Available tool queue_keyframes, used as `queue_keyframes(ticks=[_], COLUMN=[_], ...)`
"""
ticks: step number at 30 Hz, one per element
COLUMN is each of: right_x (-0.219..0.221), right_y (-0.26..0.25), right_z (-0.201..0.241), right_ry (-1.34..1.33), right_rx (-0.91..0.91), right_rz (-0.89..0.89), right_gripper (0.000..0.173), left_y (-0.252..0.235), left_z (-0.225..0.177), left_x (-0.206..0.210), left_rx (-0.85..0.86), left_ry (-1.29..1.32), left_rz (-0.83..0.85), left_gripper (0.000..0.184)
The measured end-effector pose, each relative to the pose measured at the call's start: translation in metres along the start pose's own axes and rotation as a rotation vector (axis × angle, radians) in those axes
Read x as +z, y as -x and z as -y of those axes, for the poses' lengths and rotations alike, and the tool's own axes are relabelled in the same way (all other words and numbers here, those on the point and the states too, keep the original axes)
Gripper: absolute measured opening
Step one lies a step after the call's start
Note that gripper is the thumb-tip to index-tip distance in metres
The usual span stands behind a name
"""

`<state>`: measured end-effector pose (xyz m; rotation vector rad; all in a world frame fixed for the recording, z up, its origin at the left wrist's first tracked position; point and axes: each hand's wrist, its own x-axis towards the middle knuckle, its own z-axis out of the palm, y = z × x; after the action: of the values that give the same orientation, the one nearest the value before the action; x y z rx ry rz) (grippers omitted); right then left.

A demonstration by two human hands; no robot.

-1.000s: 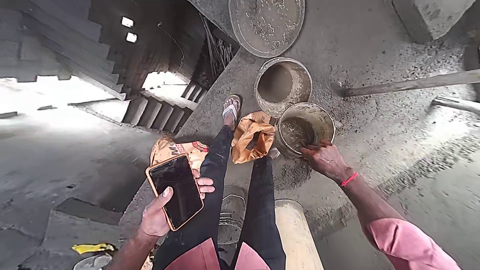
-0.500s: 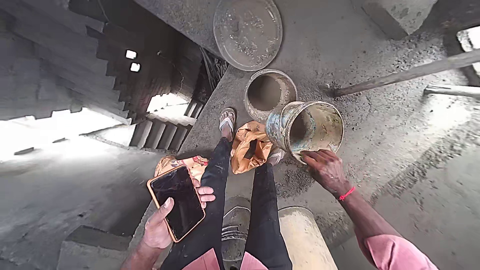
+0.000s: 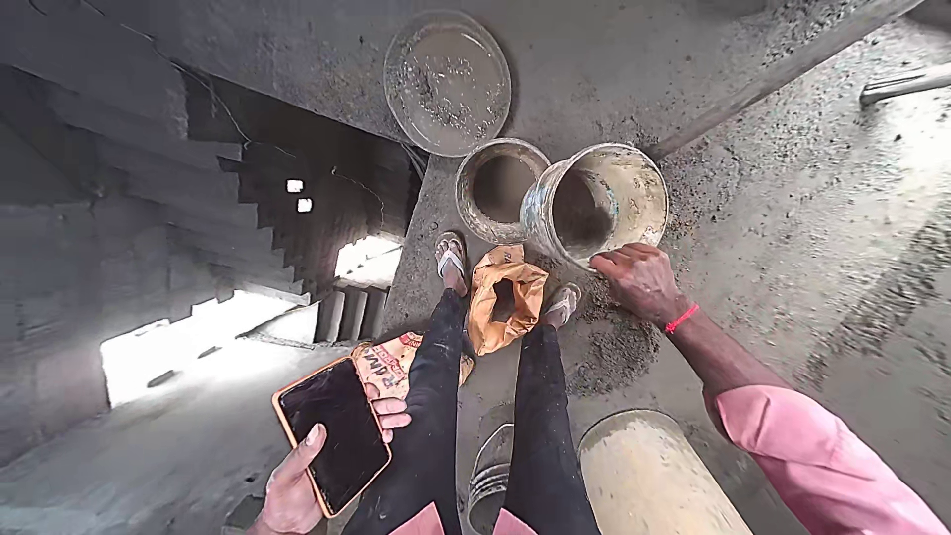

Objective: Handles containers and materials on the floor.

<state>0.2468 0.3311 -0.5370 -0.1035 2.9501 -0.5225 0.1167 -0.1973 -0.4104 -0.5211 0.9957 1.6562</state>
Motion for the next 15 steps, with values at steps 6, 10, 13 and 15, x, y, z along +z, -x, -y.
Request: queue_keyframes(ticks=[6, 10, 13, 15], right_x=[0.022, -0.001, -0.009, 0.001], right_y=[-0.030, 0.016, 0.001, -0.019], right_z=[-0.020, -0.014, -0.026, -0.026], right_ry=[0.056, 0.000, 0.019, 0.033], right_rx=[-0.028, -0.028, -0.012, -0.007], right_rz=[0.032, 0.009, -0.002, -0.006], right_gripper=[0.014, 0.012, 0.013, 0.013], left_y=[-0.007, -0.008, -0.014, -0.008], left_z=[0.004, 0.009, 0.009, 0.013], left_x=[0.010, 0.026, 0.028, 0.017], left_rx=[0.020, 0.065, 0.071, 0.043], left_ry=[-0.055, -0.032, -0.074, -0.059], left_rz=[0.057, -0.002, -0.013, 0.041], left_gripper=[0.059, 0.049, 0.049, 0.056])
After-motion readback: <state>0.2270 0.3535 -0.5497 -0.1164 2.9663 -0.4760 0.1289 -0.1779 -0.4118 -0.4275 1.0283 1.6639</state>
